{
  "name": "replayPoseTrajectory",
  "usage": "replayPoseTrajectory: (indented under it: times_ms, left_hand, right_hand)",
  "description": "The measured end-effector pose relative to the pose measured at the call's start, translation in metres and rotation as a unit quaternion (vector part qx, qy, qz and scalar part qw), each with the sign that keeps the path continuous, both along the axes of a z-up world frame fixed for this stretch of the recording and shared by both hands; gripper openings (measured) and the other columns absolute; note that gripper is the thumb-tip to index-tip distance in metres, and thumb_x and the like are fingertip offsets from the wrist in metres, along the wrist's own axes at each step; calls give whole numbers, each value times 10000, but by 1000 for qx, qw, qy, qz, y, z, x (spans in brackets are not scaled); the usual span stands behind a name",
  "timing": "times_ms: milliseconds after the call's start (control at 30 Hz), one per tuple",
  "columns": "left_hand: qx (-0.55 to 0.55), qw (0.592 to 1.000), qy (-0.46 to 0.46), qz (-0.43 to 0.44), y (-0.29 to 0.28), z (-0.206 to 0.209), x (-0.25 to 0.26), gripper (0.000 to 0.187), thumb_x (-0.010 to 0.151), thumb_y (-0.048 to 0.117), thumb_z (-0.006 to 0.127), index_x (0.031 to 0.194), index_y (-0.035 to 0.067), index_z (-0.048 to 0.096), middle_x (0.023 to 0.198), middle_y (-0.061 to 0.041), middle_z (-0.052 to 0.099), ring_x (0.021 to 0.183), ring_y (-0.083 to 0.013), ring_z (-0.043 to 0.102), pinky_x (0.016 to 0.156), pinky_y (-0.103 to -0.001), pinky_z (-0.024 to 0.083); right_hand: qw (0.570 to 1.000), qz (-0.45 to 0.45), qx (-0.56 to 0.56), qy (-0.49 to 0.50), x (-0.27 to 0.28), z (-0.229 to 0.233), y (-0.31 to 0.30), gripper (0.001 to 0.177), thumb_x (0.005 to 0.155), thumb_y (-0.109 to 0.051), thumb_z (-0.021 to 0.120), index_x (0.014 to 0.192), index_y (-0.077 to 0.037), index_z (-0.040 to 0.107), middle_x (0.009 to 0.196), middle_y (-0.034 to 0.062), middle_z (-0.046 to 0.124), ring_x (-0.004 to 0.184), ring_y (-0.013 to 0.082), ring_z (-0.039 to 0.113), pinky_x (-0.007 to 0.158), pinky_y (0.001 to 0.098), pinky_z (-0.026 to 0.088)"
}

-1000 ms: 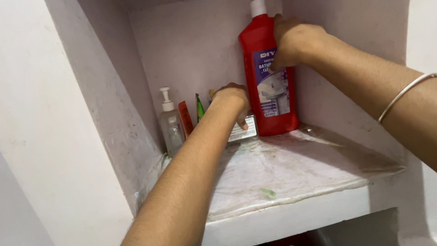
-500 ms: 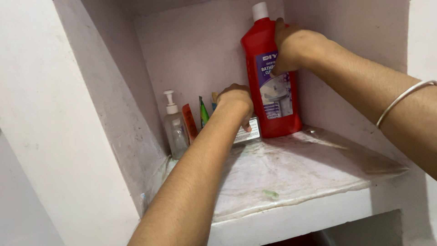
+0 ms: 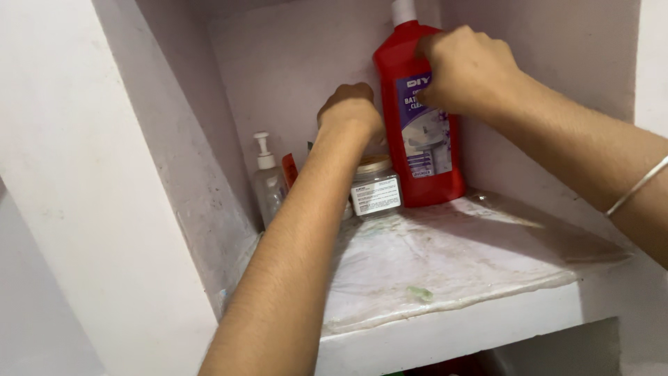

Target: The person organizes items on bathroom shelves by hand, moving small bottles, jars, a large red cleaner bottle, and a white soap dish between two shelf levels.

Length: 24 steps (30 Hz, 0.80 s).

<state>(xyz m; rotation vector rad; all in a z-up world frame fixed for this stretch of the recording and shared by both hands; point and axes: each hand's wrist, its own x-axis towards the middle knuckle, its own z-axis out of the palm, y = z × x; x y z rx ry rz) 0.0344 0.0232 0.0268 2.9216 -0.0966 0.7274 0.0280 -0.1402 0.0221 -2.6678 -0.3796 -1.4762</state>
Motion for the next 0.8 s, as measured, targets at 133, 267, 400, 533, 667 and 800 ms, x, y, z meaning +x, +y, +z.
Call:
replayPoseTrajectory:
  times_ms: [133, 267, 400, 533, 667, 800]
  left_hand:
    - [5, 1000, 3, -3, -1, -4, 1, 550, 767, 236, 878, 1268, 137, 676, 1251, -100, 711, 1151, -254, 707, 946, -386, 593]
    - [13, 1000, -7, 6, -2, -6, 8, 484, 792, 235, 852, 1236, 131, 691, 1215, -98, 723, 1122, -249, 715, 927, -376, 593]
    - [0, 999, -44, -10, 1, -10, 14, 377, 845, 246, 790, 1191, 123, 705, 1166, -105, 740, 1075, -241, 735, 891, -371, 608]
    - [1, 990, -134, -40, 4, -14, 8, 401, 792, 274, 830, 1129, 99, 704, 1124, -122, 734, 1050, -263, 717, 870, -397, 596]
    - [-8, 973, -214, -82, 6, -19, -10, 333, 753, 169, 807, 1052, 49, 721, 1061, -170, 740, 983, -317, 732, 820, -431, 608]
    - [-35, 979, -175, -95, 7, -29, -47, 281, 734, 148, 785, 988, 36, 741, 1002, -182, 761, 965, -334, 741, 829, -452, 594]
  right_hand:
    - [1000, -4, 1, 6, -11, -10, 1, 501, 751, -212, 844, 1223, -92, 724, 1017, 222, 750, 933, 404, 732, 816, 511, 588]
    - [998, 36, -9, 48, -22, -24, 6, 442, 761, -206, 819, 1178, -87, 737, 1008, 201, 750, 936, 381, 735, 808, 503, 595]
    - [994, 99, -12, 33, -28, -29, 8, 397, 781, -192, 770, 1168, -109, 750, 959, 173, 759, 909, 370, 725, 801, 495, 586]
    - [992, 125, -4, 7, -33, -35, 8, 358, 807, -196, 750, 1146, -80, 753, 1013, 168, 753, 908, 369, 724, 797, 487, 589]
    - [991, 133, -16, 24, -38, -41, 3, 412, 793, -208, 761, 1182, -75, 733, 1065, 178, 743, 957, 372, 710, 809, 498, 578]
    - [982, 188, -2, 37, -42, -45, -5, 415, 827, -236, 760, 1213, -84, 738, 1121, 189, 745, 1027, 359, 710, 905, 481, 563]
